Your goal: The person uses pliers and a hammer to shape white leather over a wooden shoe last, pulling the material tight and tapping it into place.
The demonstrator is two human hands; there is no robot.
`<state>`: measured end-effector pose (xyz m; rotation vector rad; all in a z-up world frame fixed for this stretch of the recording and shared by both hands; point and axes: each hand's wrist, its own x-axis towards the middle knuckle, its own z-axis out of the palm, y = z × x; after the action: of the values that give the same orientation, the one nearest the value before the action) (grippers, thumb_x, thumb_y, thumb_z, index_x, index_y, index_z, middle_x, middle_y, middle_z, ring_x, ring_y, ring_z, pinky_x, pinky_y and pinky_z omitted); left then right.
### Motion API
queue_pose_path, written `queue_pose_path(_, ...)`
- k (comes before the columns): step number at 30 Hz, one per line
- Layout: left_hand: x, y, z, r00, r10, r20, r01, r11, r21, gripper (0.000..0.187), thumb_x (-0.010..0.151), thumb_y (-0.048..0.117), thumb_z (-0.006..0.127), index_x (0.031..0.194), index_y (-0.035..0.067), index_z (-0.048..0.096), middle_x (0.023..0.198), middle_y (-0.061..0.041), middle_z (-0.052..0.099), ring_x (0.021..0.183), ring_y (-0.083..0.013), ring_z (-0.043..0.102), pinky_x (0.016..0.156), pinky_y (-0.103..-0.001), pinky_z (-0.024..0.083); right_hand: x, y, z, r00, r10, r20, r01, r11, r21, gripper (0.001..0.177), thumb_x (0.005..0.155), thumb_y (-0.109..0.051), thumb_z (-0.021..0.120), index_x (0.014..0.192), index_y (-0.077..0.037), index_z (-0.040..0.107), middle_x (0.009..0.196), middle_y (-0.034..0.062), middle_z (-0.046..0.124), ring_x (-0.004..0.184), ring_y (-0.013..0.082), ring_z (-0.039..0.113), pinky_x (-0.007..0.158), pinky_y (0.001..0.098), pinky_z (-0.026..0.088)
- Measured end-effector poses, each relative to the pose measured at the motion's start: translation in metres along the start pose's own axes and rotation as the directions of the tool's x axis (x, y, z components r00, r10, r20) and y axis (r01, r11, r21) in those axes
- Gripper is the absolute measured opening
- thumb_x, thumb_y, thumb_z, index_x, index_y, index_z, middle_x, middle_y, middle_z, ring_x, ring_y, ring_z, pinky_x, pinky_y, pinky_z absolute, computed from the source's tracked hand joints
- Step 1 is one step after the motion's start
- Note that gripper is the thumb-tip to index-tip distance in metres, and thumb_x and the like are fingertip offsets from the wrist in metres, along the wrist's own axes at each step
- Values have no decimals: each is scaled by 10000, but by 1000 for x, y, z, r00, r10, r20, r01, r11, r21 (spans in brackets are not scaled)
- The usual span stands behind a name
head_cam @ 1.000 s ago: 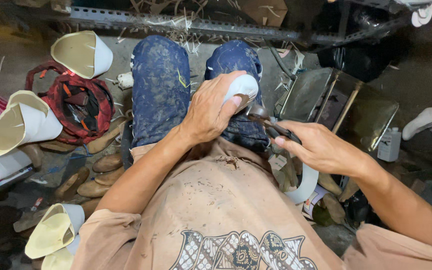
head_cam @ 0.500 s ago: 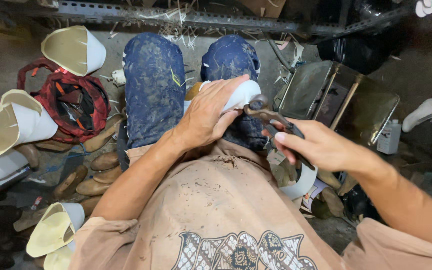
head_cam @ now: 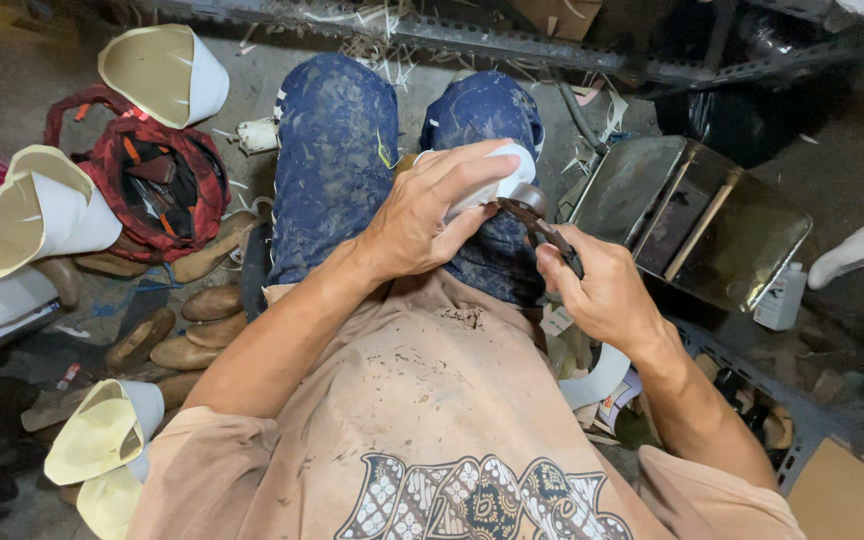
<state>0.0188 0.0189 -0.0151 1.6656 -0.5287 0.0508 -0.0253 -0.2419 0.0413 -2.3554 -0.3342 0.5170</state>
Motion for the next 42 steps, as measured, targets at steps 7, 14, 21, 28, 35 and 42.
queue_pose_path(7, -11, 0, 33, 994, 109, -17, -103, 972, 212, 462, 978, 91, 673, 1418, 210, 594, 1417, -92, 606, 1234, -293, 667, 1071, -445, 467, 9, -71, -68, 892, 244, 380, -224, 970, -96, 310, 991, -187, 490, 1241, -33, 586, 1078, 296, 715, 1046, 557, 634, 779, 691, 509)
queue_pose_path(14, -4, 1, 16, 999, 45, 17, -47, 987, 153, 528, 960, 105, 658, 1470, 172, 536, 1427, -103, 612, 1240, -307, 665, 1080, -442, 468, 10, -56, -61, 852, 360, 381, -251, 918, -306, 342, 981, -159, 520, 1296, -61, 609, 750, 144, 749, 805, 389, 751, 767, 541, 568)
queue_pose_path(21, 5, -10, 2, 998, -56, 39, 55, 998, 30, 662, 941, 183, 688, 1538, 103, 416, 1351, -183, 662, 1179, -420, 670, 1012, -530, 501, 13, 6, -28, 993, -110, 36, 115, 881, -460, 192, 1047, -307, 594, 1170, -171, 653, 836, 26, 620, 793, 311, 699, 620, 396, 557)
queue_pose_path(28, 3, 9, 22, 997, -72, 26, 65, 973, 223, 435, 1048, 269, 378, 1408, 76, 523, 1299, -145, 679, 1101, -345, 669, 918, -458, 456, 14, -42, -78, 913, 103, 396, 101, 881, -462, 317, 1005, -227, 514, 1285, -81, 543, 1156, 153, 708, 1002, 396, 678, 796, 503, 524)
queue_pose_path(35, 3, 5, 29, 1000, 16, 5, -16, 952, 306, 394, 1042, 247, 446, 1371, 53, 543, 1257, -141, 688, 1065, -340, 669, 917, -456, 475, 30, -74, -102, 809, 326, 490, 231, 590, -773, 274, 973, -180, 459, 1244, -148, 481, 996, 83, 622, 702, 452, 703, 501, 574, 544)
queue_pose_path(42, 4, -20, 27, 994, 96, -57, -72, 942, 327, 350, 1073, 302, 519, 1328, 72, 587, 1146, -109, 720, 940, -321, 701, 835, -444, 517, 27, -53, -87, 914, 43, 403, 352, 409, -842, 311, 966, -195, 553, 1276, -178, 539, 879, 48, 567, 643, 310, 722, 458, 456, 560)
